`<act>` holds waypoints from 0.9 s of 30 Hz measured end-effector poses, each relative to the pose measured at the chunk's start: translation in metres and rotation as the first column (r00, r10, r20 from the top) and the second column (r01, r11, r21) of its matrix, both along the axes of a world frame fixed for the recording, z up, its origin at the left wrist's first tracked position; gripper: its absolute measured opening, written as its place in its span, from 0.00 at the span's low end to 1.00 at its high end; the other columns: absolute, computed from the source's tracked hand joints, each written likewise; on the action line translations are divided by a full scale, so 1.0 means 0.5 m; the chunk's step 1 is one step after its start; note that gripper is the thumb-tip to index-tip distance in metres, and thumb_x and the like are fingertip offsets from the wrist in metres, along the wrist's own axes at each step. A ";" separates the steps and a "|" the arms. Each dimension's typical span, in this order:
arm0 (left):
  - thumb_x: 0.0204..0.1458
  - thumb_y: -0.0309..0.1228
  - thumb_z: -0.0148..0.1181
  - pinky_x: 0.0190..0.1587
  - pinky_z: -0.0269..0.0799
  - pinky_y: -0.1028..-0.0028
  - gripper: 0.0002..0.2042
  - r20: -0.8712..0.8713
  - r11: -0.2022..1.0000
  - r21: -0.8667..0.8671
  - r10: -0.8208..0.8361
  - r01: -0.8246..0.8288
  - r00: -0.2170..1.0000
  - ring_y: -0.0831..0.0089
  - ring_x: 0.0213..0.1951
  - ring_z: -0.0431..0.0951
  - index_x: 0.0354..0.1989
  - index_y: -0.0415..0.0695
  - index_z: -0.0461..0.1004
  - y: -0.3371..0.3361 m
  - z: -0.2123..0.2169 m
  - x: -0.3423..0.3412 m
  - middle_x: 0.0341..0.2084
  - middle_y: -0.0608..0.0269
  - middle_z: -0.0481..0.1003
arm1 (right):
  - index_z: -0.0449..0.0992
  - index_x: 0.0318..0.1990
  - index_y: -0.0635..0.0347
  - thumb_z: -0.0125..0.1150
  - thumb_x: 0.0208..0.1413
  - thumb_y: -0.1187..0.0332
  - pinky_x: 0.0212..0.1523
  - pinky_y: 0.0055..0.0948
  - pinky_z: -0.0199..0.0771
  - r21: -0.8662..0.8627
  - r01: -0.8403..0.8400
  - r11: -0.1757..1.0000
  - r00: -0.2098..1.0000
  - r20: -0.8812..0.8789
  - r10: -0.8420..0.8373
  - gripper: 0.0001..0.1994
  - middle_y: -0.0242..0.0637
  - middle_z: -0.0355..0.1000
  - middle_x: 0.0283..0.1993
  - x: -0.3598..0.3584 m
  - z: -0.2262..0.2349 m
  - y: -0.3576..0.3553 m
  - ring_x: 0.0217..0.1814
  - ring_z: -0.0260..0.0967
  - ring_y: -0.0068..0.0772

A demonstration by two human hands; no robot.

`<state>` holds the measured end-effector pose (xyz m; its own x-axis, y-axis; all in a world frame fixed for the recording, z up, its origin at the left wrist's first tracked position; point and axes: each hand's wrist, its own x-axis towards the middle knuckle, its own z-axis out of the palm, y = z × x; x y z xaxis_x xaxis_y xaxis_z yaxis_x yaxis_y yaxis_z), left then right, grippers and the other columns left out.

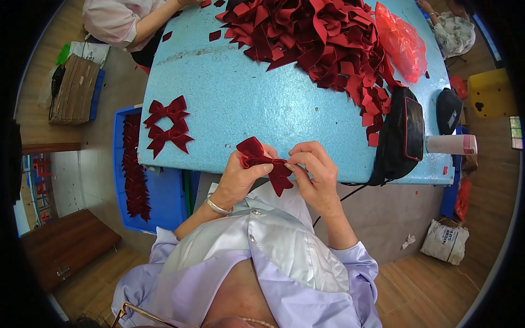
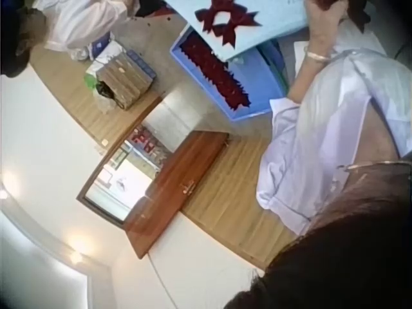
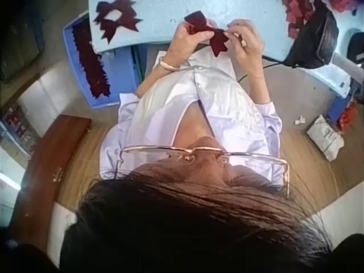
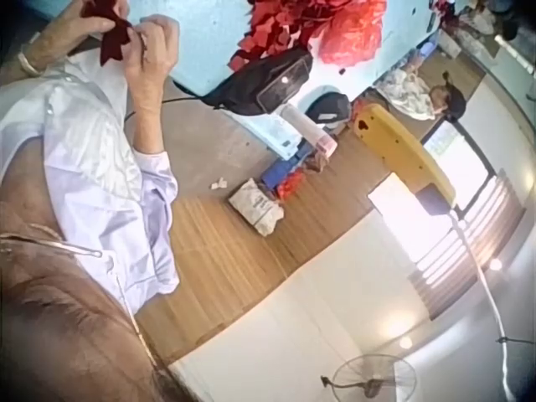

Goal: Folding and assembling red fabric strips to create decorative bows.

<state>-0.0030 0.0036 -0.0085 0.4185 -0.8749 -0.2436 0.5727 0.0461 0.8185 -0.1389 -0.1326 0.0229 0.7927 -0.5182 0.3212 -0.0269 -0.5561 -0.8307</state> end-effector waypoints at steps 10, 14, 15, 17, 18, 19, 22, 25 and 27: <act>0.47 0.23 0.63 0.43 0.70 0.75 0.08 -0.121 1.000 0.000 0.014 -0.015 0.993 0.78 0.37 0.73 0.36 0.38 0.74 0.003 0.001 0.000 0.39 0.61 0.75 | 0.75 0.34 0.63 0.64 0.45 0.83 0.29 0.22 0.68 0.186 -0.071 0.980 0.997 0.043 0.064 0.09 0.40 0.73 0.42 0.002 -0.004 -0.001 0.36 0.69 0.26; 0.47 0.24 0.64 0.43 0.70 0.75 0.08 -0.041 1.000 -0.001 -0.007 0.007 0.999 0.78 0.38 0.73 0.36 0.39 0.74 0.004 0.013 0.000 0.39 0.61 0.75 | 0.74 0.35 0.65 0.63 0.44 0.85 0.33 0.21 0.68 0.205 -0.096 0.974 0.995 0.020 0.093 0.10 0.41 0.72 0.42 0.004 0.004 0.002 0.37 0.67 0.25; 0.47 0.24 0.64 0.43 0.70 0.75 0.08 -0.041 1.000 -0.001 -0.007 0.007 0.999 0.78 0.38 0.73 0.36 0.39 0.74 0.005 0.012 0.000 0.39 0.61 0.75 | 0.74 0.35 0.65 0.62 0.45 0.85 0.33 0.21 0.68 0.202 -0.094 0.975 0.996 0.019 0.092 0.10 0.41 0.72 0.41 0.004 0.006 0.003 0.37 0.67 0.25; 0.48 0.23 0.63 0.43 0.69 0.76 0.08 -0.018 0.999 -0.031 -0.012 0.011 1.000 0.80 0.38 0.72 0.37 0.39 0.75 0.005 0.008 0.000 0.38 0.64 0.75 | 0.74 0.35 0.65 0.62 0.45 0.85 0.33 0.21 0.68 0.200 -0.092 0.975 0.996 0.017 0.090 0.09 0.40 0.72 0.40 0.003 0.003 0.002 0.37 0.67 0.25; 0.49 0.23 0.63 0.43 0.69 0.76 0.07 -0.006 0.999 -0.046 -0.014 0.014 1.000 0.81 0.38 0.72 0.37 0.39 0.75 0.006 0.007 0.000 0.37 0.66 0.75 | 0.73 0.35 0.66 0.62 0.46 0.84 0.34 0.21 0.68 0.243 -0.082 0.966 0.996 -0.004 0.086 0.09 0.40 0.71 0.39 -0.002 -0.004 0.000 0.37 0.67 0.24; 0.49 0.23 0.63 0.43 0.69 0.76 0.07 -0.007 0.999 -0.046 -0.014 0.014 1.000 0.81 0.38 0.72 0.37 0.39 0.75 0.006 0.007 0.000 0.37 0.66 0.75 | 0.72 0.35 0.66 0.62 0.46 0.84 0.35 0.22 0.68 0.286 -0.071 0.956 0.996 -0.024 0.081 0.08 0.39 0.70 0.38 -0.006 -0.009 -0.002 0.37 0.66 0.24; 0.49 0.22 0.62 0.43 0.68 0.76 0.07 0.034 0.999 -0.030 -0.044 0.045 0.998 0.81 0.38 0.72 0.37 0.39 0.75 0.009 0.010 0.000 0.37 0.66 0.76 | 0.71 0.35 0.66 0.61 0.48 0.83 0.38 0.22 0.68 0.385 -0.070 0.920 0.997 0.003 0.075 0.07 0.38 0.69 0.36 -0.012 -0.016 0.004 0.37 0.66 0.24; 0.49 0.22 0.63 0.44 0.68 0.76 0.07 0.048 0.998 -0.016 -0.057 0.058 0.997 0.81 0.38 0.72 0.37 0.39 0.75 0.009 0.012 0.001 0.36 0.67 0.76 | 0.70 0.35 0.67 0.60 0.49 0.82 0.40 0.23 0.68 0.492 -0.101 0.865 0.993 0.099 0.059 0.06 0.37 0.68 0.34 -0.013 -0.018 0.012 0.37 0.65 0.24; 0.49 0.22 0.63 0.44 0.69 0.76 0.07 0.054 0.998 -0.010 -0.064 0.064 0.996 0.81 0.38 0.72 0.37 0.39 0.75 0.010 0.012 0.000 0.36 0.67 0.76 | 0.70 0.35 0.67 0.60 0.50 0.82 0.42 0.24 0.67 0.557 -0.142 0.818 0.987 0.140 0.075 0.06 0.37 0.68 0.35 -0.015 -0.022 0.015 0.38 0.65 0.25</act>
<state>-0.0028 0.0085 -0.0023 0.3738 -0.9029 -0.2121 0.5299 0.0202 0.8478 -0.1462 -0.1252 0.0118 0.8324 -0.5475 0.0855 0.1129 0.0165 -0.9935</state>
